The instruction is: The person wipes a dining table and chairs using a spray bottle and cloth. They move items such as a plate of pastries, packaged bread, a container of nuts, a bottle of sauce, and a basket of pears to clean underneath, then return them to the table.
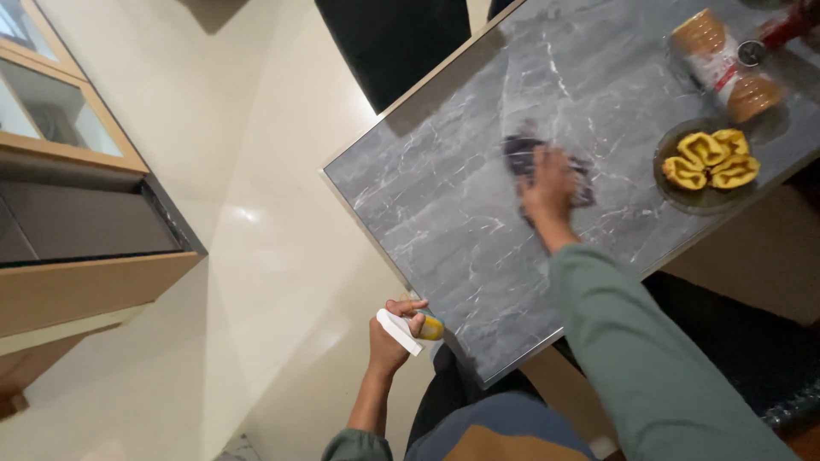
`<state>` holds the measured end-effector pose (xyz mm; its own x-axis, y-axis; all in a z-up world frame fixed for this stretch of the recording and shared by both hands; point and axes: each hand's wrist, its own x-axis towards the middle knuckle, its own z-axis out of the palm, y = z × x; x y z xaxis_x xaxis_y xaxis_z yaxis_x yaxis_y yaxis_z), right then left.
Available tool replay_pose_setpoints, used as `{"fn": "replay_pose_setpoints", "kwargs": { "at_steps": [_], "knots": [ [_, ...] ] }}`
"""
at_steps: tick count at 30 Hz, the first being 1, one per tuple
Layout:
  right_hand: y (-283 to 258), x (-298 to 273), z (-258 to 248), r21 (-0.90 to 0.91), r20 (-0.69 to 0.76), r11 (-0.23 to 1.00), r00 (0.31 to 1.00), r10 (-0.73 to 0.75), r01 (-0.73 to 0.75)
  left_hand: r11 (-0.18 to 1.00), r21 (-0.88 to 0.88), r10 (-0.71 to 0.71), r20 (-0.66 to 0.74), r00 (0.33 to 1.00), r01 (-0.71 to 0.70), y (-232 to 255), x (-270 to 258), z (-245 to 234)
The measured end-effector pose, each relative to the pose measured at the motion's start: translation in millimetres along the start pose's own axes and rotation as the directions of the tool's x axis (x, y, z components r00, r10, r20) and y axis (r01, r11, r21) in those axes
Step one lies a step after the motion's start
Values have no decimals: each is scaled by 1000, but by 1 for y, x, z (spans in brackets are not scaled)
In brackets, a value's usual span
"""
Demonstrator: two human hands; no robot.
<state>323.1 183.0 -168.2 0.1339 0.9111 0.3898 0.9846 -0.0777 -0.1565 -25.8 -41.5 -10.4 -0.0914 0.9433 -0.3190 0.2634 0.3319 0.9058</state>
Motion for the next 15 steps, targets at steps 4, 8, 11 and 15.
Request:
{"fn": "replay_pose_setpoints", "kwargs": {
  "at_steps": [4, 8, 11, 15],
  "knots": [
    [-95, -36, -16, 233, 460, 967, 865, -199, 98, 999, 24, 32, -6, 999, -32, -5, -12, -9],
    [-156, -120, -48, 370, 610, 886, 645, -460, 281, 996, 27, 81, -6, 997, -81, -10, -25, -19],
    [-166, -195, -69, 493, 469, 757, 602, -646, 428, 995, 25, 95, 8, 995, -96, -9, -38, -28],
    [-134, -278, -103, 538, 304, 693, 657, -690, 480, 993, 55, 103, 43, 994, -105, -15, -56, -39]
  ]
}}
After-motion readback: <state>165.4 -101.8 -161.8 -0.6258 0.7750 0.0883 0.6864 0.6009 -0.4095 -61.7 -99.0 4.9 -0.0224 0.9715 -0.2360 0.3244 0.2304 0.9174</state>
